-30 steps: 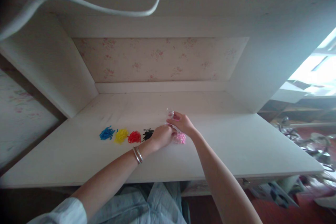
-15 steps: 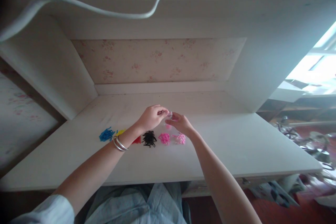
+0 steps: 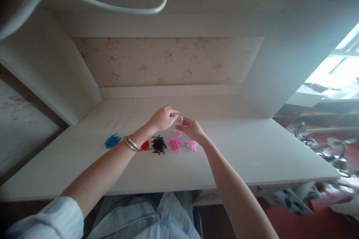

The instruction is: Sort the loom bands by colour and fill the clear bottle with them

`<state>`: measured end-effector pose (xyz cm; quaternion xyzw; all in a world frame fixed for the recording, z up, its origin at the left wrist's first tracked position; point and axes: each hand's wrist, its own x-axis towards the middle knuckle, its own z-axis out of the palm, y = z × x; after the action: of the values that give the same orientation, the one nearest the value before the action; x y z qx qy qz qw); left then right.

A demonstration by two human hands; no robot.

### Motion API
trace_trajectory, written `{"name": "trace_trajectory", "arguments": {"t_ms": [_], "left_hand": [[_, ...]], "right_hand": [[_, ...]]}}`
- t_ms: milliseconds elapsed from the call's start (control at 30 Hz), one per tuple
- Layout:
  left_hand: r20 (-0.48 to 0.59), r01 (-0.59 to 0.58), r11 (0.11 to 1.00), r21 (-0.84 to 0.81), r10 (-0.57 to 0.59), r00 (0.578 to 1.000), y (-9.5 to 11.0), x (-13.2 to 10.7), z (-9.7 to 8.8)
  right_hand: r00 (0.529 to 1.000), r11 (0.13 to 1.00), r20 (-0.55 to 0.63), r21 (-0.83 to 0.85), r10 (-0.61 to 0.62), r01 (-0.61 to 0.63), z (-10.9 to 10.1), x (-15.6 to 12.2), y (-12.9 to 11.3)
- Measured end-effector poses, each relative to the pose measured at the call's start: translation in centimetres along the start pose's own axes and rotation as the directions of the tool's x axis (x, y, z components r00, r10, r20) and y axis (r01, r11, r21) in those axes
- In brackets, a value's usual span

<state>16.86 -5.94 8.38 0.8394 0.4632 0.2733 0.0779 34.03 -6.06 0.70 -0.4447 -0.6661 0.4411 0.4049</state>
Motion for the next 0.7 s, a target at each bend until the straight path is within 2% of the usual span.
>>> {"name": "trace_trajectory", "arguments": {"t_ms": [267, 433, 600, 700], "left_hand": [[-0.051, 0.016, 0.967, -0.255, -0.030, 0.998, -0.4, -1.4, 1.1], [-0.022, 0.082, 0.911, -0.404, -0.099, 0.995, -0.7, -1.9, 2.5], [-0.023, 0.140, 0.894, -0.427, -0.165, 0.986, -0.8, -1.9, 3.2], [-0.026, 0.136, 0.905, -0.403, -0.160, 0.987, -1.0, -2.2, 3.3]], "right_hand": [[1.000, 1.000, -0.002, -0.010, -0.024, 0.024, -0.3, -0.3, 0.2], [1.000, 0.986, -0.002, -0.164, -0.009, 0.009, -0.7, -0.3, 0.4], [0.997, 0.949, -0.021, -0.307, -0.079, 0.069, -1.4, -1.1, 0.6], [0.993, 0.910, -0.095, -0.414, -0.070, 0.024, -2.6, -2.9, 1.1]]}}
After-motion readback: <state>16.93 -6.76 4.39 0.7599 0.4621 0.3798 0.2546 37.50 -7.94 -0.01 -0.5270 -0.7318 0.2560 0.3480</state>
